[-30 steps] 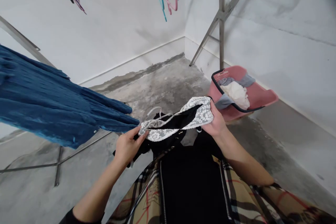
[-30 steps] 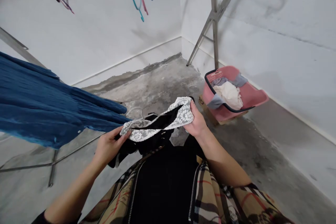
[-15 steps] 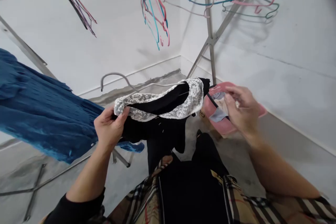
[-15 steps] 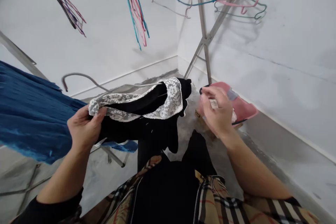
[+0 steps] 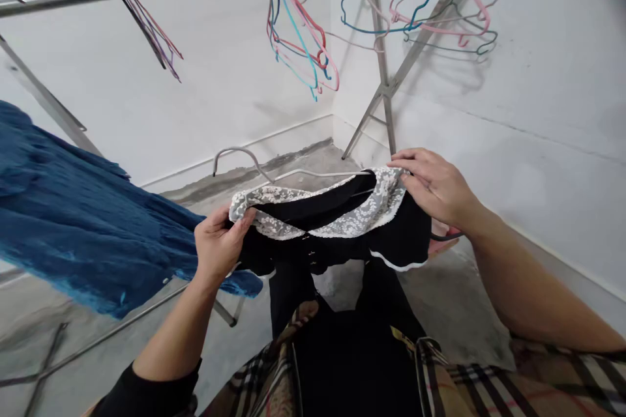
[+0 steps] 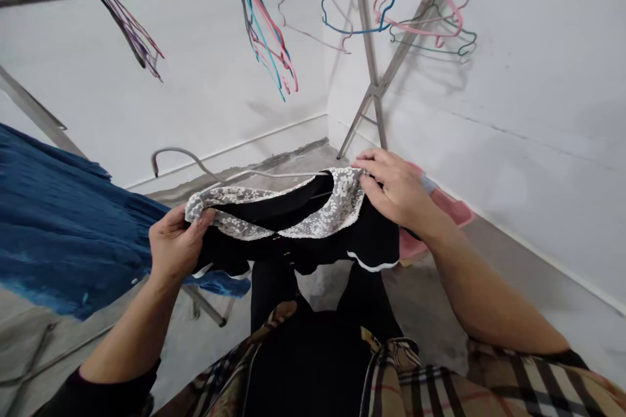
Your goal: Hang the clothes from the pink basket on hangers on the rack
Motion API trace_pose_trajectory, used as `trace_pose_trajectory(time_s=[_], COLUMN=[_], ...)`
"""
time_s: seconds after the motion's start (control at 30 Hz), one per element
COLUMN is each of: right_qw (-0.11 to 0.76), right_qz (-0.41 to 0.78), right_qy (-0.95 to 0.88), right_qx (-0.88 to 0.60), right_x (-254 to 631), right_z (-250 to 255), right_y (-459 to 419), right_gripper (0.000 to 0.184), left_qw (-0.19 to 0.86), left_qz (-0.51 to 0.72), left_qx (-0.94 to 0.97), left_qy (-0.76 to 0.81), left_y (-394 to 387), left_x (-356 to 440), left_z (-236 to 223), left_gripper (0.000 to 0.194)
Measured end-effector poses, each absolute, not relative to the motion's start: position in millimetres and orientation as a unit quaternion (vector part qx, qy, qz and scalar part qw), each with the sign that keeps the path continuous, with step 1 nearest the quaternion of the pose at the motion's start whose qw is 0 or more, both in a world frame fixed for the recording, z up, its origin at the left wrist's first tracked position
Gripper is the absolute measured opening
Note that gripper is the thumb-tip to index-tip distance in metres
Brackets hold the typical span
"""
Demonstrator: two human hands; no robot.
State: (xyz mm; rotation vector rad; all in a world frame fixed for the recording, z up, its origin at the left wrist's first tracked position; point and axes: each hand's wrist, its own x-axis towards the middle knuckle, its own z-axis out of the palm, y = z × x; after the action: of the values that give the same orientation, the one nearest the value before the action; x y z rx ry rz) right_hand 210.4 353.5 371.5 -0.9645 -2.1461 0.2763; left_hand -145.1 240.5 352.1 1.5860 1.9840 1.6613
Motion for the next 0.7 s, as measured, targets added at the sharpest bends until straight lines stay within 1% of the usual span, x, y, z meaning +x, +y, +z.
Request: trace_pose_trajectory(time_s=[0.1,0.2,0.3,0.4,0.43,0.5,0.57,0.7], right_qw=[0.332,0.359,0.383,0.359,0.343,0.318,0.303,0.306], right_qz=[0.189,0.253,0.212,0.127,0.107,0.094,0.096,0.066], right_qy=[-0.841,-0.809,-0.824,-0.861,-0.873,-0.891,-0.898,-0.896], right_qx=[-0.384,-0.39,-0.359,-0.338,-0.33,-0.311,-0.303,-0.314], right_x=[218.9,227.2,229.6,223.2,220.0,213.9,209.3,202.6], right_z=[378.8,382.7,384.6,385.9,386.2,386.2,385.4,380.4], right_y=[352.6,353.6,354.2,354.3,354.5,355.2,355.5,352.7], right_gripper=[0.036,0.035,0.029,0.036,0.035,0.03,0.03,0.029], left_qw=[0.06,0.067,0.079,0.086,0.087,0.088,0.089,0.095], left_qz=[0.574,0.586,0.593,0.592,0.59,0.587,0.58,0.569], left_qx=[0.51,0.496,0.495,0.513,0.519,0.526,0.532,0.535], left_qy=[0.638,0.637,0.63,0.615,0.612,0.609,0.611,0.618], left_y=[242.0,241.4,241.1,242.1,242.4,242.6,241.9,240.7], left_x=[-147.9,-150.6,-152.5,-151.5,-150.4,-147.4,-144.2,-138.3], left_z=[351.1,350.7,349.3,348.0,348.0,348.8,350.7,355.0], left_gripper=[0.03,0.03,0.028,0.026,0.026,0.026,0.026,0.026])
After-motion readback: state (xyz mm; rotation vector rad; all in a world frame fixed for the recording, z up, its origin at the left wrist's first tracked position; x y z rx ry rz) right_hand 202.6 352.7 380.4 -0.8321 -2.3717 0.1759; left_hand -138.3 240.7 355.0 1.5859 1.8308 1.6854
